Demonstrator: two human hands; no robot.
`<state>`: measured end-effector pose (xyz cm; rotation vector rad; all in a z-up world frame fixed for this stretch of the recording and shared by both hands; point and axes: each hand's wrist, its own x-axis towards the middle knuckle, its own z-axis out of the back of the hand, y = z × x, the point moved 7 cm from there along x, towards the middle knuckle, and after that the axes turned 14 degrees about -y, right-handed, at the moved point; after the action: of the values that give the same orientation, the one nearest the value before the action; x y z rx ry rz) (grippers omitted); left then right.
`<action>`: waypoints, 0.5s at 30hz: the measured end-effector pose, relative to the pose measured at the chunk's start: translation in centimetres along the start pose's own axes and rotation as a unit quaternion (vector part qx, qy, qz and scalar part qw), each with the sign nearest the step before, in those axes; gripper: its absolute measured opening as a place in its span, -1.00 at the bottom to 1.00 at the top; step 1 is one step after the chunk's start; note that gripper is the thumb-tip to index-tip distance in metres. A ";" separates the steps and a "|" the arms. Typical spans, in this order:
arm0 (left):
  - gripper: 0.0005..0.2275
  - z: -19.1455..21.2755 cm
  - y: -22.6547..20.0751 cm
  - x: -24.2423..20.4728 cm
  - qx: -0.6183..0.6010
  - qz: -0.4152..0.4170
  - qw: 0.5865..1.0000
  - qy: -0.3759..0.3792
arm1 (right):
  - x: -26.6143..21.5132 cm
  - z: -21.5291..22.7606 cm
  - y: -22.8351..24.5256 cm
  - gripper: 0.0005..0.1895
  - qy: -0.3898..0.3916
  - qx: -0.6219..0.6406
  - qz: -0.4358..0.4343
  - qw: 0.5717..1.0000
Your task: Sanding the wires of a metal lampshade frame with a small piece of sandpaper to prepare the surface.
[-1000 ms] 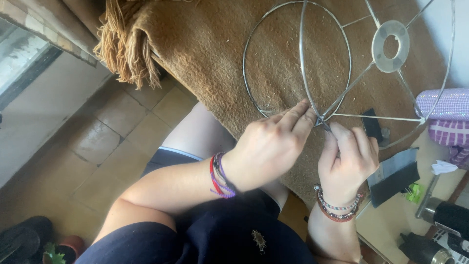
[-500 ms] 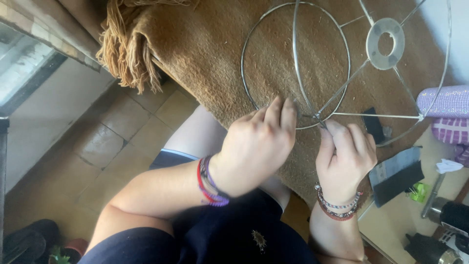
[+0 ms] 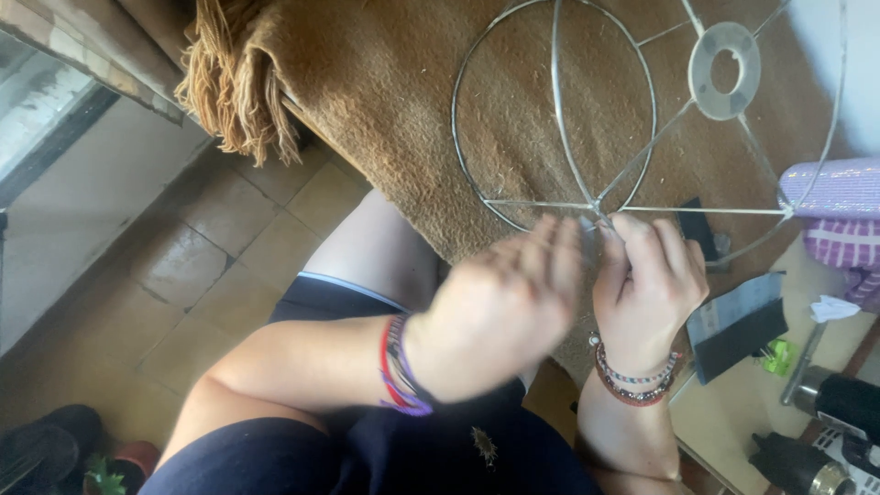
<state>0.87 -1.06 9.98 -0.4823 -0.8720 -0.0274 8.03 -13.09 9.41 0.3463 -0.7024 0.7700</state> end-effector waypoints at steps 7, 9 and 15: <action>-0.75 -1.6 4.0 -2.3 -0.149 0.041 0.985 0.073 | -0.4 1.0 1.7 -0.74 -0.076 0.065 -0.020 0.995; -0.80 -2.1 5.0 -2.4 -0.264 0.064 0.959 0.076 | -1.5 1.4 2.1 -0.67 -0.137 0.135 -0.017 0.981; -0.85 -1.4 5.8 0.0 -0.439 0.108 0.891 -0.040 | -7.3 -0.9 -1.1 -0.75 -0.128 0.262 -0.223 0.930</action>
<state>3.12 3.52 6.92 -1.4390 -0.8517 -0.2070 5.54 -17.15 3.71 1.0722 -0.6189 0.4655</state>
